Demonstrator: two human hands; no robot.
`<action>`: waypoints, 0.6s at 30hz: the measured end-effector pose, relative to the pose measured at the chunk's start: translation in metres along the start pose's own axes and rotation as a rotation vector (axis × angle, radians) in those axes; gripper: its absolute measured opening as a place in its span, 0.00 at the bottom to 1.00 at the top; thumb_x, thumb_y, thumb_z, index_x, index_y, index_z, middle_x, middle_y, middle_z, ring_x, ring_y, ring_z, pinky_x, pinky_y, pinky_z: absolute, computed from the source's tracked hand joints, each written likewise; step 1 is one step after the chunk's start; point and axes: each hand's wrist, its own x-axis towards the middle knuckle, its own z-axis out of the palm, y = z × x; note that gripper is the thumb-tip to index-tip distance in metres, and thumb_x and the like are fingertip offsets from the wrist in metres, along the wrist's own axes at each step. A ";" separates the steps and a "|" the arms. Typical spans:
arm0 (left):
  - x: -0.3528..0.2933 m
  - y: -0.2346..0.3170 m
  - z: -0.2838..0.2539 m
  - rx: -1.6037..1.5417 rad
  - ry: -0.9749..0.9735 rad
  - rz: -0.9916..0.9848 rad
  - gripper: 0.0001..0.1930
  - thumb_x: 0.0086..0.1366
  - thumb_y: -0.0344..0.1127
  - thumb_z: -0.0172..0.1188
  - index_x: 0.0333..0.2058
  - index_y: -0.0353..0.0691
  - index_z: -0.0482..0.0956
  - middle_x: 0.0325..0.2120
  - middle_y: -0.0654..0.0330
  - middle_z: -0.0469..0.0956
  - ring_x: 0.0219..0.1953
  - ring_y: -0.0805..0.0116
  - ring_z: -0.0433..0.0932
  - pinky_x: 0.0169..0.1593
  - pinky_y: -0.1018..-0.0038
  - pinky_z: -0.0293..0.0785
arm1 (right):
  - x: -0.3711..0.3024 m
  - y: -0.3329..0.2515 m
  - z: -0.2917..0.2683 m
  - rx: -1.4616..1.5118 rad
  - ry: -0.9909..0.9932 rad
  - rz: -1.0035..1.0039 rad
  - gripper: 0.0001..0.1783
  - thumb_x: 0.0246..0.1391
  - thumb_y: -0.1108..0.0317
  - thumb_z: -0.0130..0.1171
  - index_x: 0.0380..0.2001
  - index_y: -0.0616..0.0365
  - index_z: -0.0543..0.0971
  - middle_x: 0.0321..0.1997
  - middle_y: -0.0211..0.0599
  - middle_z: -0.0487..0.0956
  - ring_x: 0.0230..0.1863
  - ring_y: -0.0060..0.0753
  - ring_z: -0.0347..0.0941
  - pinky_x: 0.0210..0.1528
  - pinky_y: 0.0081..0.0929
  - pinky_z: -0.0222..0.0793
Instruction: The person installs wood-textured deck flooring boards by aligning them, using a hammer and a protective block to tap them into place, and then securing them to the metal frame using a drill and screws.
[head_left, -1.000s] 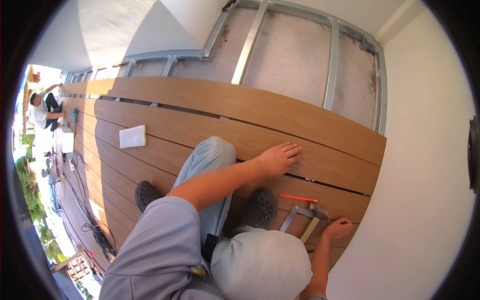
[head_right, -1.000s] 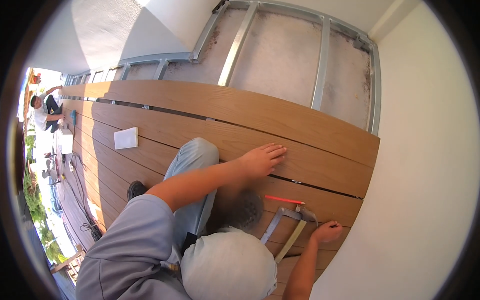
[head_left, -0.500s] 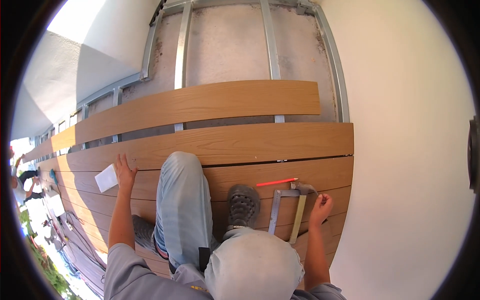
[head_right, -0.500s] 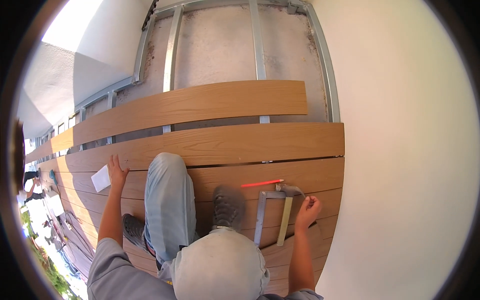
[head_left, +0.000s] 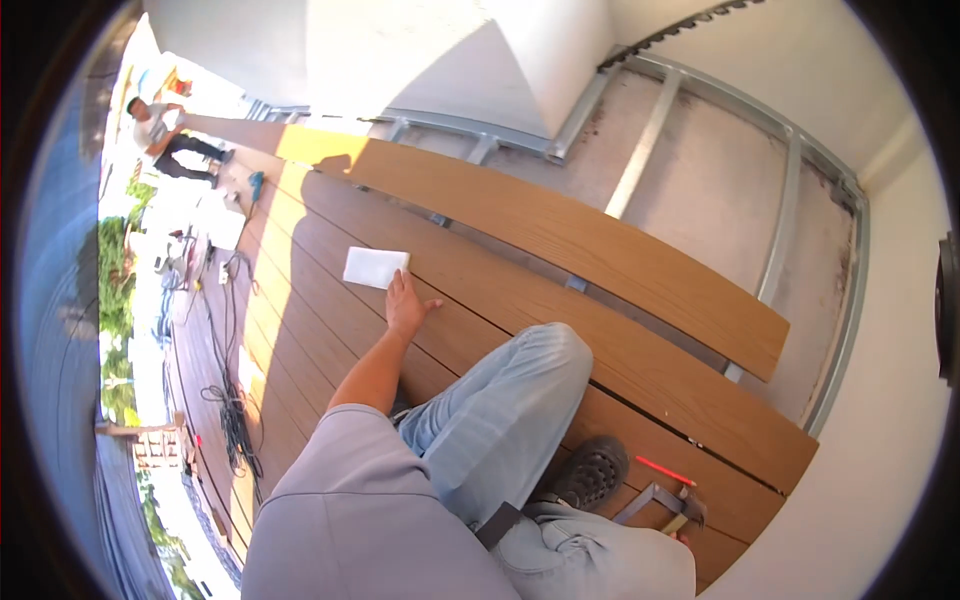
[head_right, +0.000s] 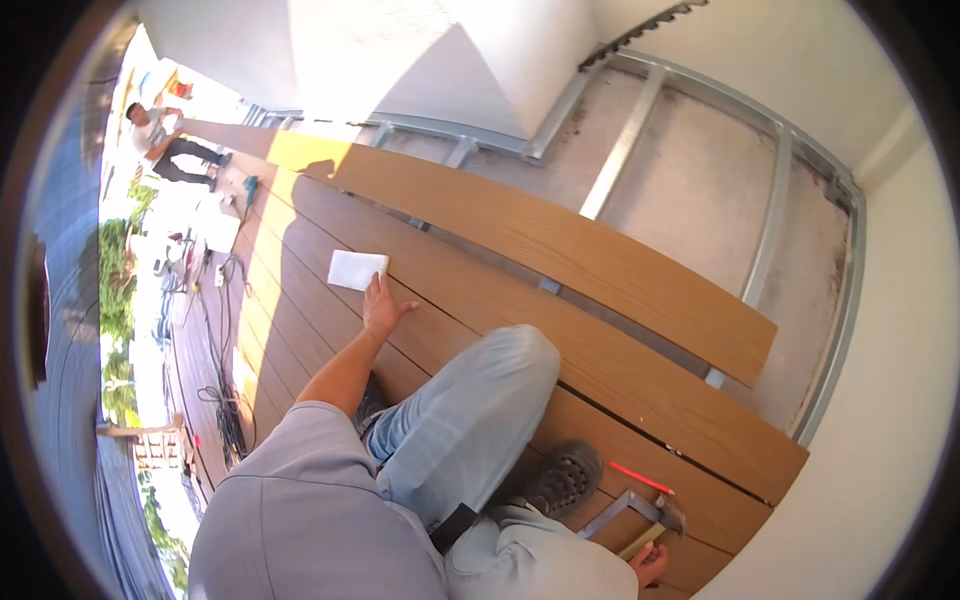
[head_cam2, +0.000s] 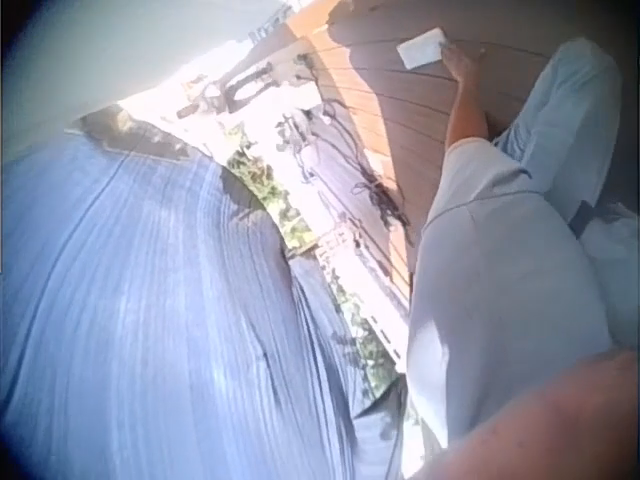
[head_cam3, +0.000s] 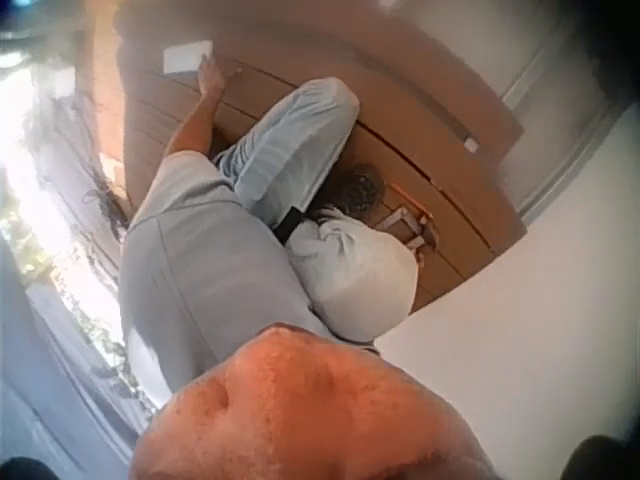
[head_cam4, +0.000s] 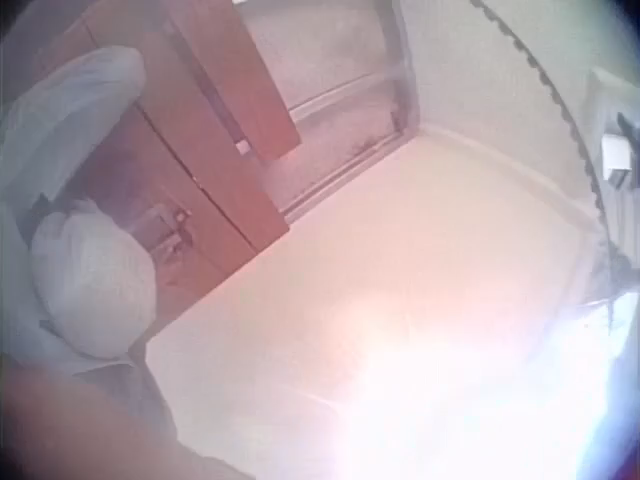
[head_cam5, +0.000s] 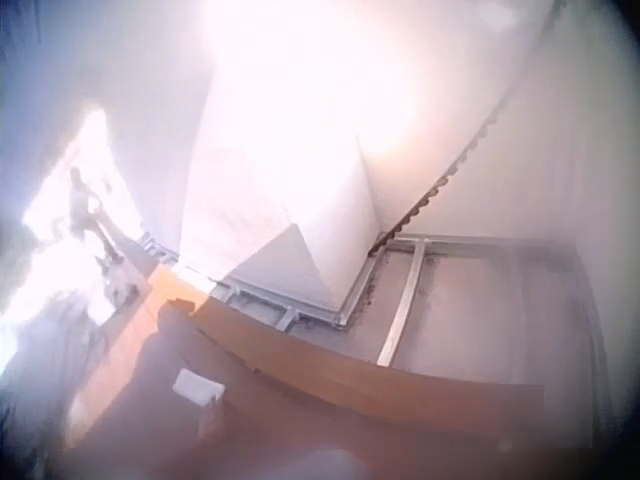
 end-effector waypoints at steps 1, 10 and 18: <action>-0.004 0.011 -0.011 0.069 0.009 -0.112 0.62 0.54 0.66 0.73 0.75 0.33 0.51 0.77 0.41 0.48 0.78 0.47 0.48 0.78 0.61 0.52 | 0.001 -0.001 0.000 -0.029 -0.002 -0.016 0.25 0.69 0.56 0.63 0.57 0.66 0.73 0.46 0.43 0.74 0.46 0.38 0.73 0.52 0.38 0.73; -0.030 -0.031 0.031 -0.129 -0.062 -0.154 0.60 0.59 0.65 0.70 0.74 0.29 0.49 0.76 0.41 0.49 0.76 0.42 0.51 0.77 0.59 0.52 | -0.002 0.003 0.008 -0.161 -0.063 -0.137 0.30 0.63 0.53 0.68 0.55 0.66 0.74 0.45 0.45 0.74 0.44 0.39 0.73 0.48 0.39 0.72; -0.089 -0.014 0.003 -0.099 -0.098 0.201 0.50 0.57 0.49 0.75 0.71 0.33 0.59 0.70 0.43 0.61 0.69 0.41 0.60 0.73 0.58 0.60 | -0.036 -0.013 0.014 -0.205 -0.076 -0.179 0.31 0.58 0.52 0.72 0.53 0.66 0.74 0.45 0.46 0.74 0.43 0.42 0.73 0.47 0.40 0.72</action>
